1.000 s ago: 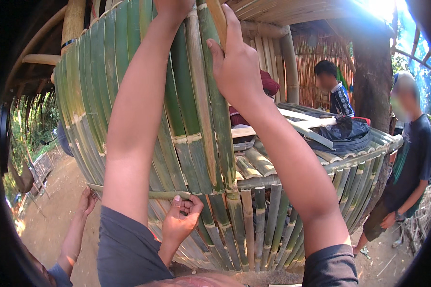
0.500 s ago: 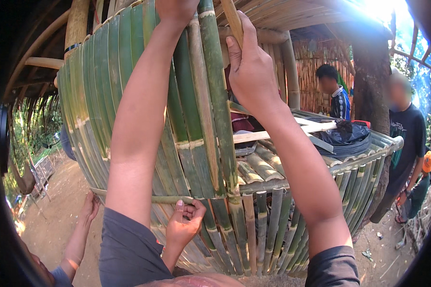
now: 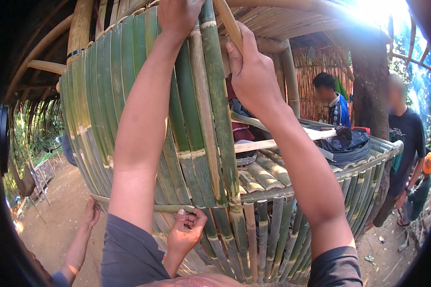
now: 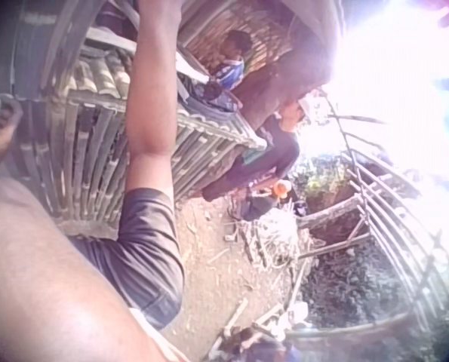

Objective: The person uses a machete to split and shape thin bamboo strips on a wooden block. They then move to a large bamboo structure and insert the prepared strips into the weave, adjusting them by hand to fit the pattern.

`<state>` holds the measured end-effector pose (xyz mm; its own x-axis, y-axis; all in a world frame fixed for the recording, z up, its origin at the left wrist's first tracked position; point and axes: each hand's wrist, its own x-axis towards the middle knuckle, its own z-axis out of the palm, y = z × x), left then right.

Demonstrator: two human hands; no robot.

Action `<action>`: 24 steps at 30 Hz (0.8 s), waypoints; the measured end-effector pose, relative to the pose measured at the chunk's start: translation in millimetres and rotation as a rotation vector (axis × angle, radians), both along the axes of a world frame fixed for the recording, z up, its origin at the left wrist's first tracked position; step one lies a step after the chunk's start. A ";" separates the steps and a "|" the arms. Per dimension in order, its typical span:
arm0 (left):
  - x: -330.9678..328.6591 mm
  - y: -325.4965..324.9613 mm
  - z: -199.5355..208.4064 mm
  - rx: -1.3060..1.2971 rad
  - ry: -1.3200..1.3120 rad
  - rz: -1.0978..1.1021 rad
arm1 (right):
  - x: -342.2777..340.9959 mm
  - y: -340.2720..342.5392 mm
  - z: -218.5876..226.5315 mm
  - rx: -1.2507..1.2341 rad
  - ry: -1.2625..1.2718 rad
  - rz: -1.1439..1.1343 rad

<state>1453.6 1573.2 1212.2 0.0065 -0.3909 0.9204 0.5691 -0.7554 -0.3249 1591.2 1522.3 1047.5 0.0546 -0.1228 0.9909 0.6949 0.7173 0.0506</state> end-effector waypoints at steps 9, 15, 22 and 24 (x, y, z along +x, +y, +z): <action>0.5 3.2 3.4 0.022 -0.033 0.071 | -1.7 -1.7 1.2 0.004 0.003 -0.005; 1.4 6.0 4.8 0.012 -0.030 0.077 | 1.3 -0.8 4.5 -0.102 0.012 -0.044; -0.3 5.2 3.4 0.089 0.009 0.027 | 1.0 2.9 9.3 -0.119 0.003 -0.086; -2.0 7.1 4.0 0.073 0.001 0.056 | -1.7 -3.2 5.7 -0.059 0.022 -0.046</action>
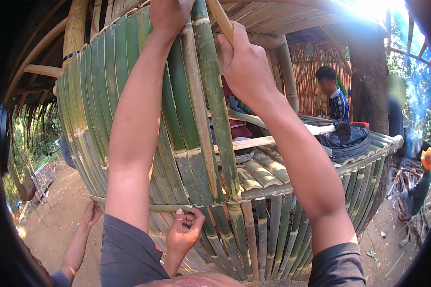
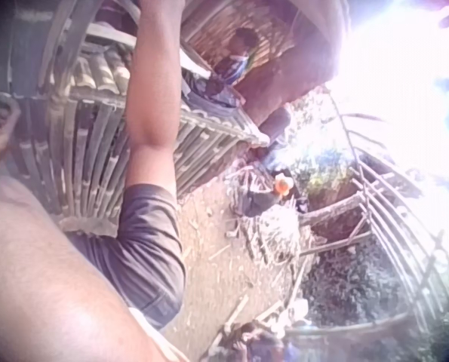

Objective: The person uses a machete to split and shape thin bamboo strips on a wooden block. They then move to a large bamboo structure and insert the prepared strips into the weave, adjusting them by hand to fit the pattern.

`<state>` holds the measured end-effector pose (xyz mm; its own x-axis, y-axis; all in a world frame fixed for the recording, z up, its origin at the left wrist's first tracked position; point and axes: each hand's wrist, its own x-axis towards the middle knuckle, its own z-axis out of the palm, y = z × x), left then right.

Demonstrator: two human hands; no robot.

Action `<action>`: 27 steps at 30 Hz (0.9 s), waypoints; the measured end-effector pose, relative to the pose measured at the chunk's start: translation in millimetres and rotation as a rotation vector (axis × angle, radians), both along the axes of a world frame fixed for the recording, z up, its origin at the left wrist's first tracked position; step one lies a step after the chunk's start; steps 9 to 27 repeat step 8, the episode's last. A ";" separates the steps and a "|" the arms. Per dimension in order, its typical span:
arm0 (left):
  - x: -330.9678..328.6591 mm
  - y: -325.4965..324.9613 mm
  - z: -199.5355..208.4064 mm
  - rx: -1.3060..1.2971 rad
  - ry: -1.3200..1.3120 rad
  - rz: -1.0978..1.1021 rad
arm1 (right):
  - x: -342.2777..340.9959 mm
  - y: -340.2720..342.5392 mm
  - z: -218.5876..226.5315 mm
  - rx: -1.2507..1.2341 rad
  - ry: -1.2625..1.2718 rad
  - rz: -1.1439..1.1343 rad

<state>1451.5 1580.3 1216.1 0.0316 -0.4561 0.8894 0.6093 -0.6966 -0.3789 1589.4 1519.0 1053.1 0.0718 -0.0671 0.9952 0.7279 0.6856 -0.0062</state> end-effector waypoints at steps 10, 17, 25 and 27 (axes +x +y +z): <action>-1.5 -1.3 2.1 -0.018 -0.034 0.021 | 3.5 -0.8 9.2 -0.073 0.005 -0.017; -1.5 -1.3 2.1 -0.018 -0.034 0.021 | 3.5 -0.8 9.2 -0.073 0.005 -0.017; -1.5 -1.3 2.1 -0.018 -0.034 0.021 | 3.5 -0.8 9.2 -0.073 0.005 -0.017; -1.5 -1.3 2.1 -0.018 -0.034 0.021 | 3.5 -0.8 9.2 -0.073 0.005 -0.017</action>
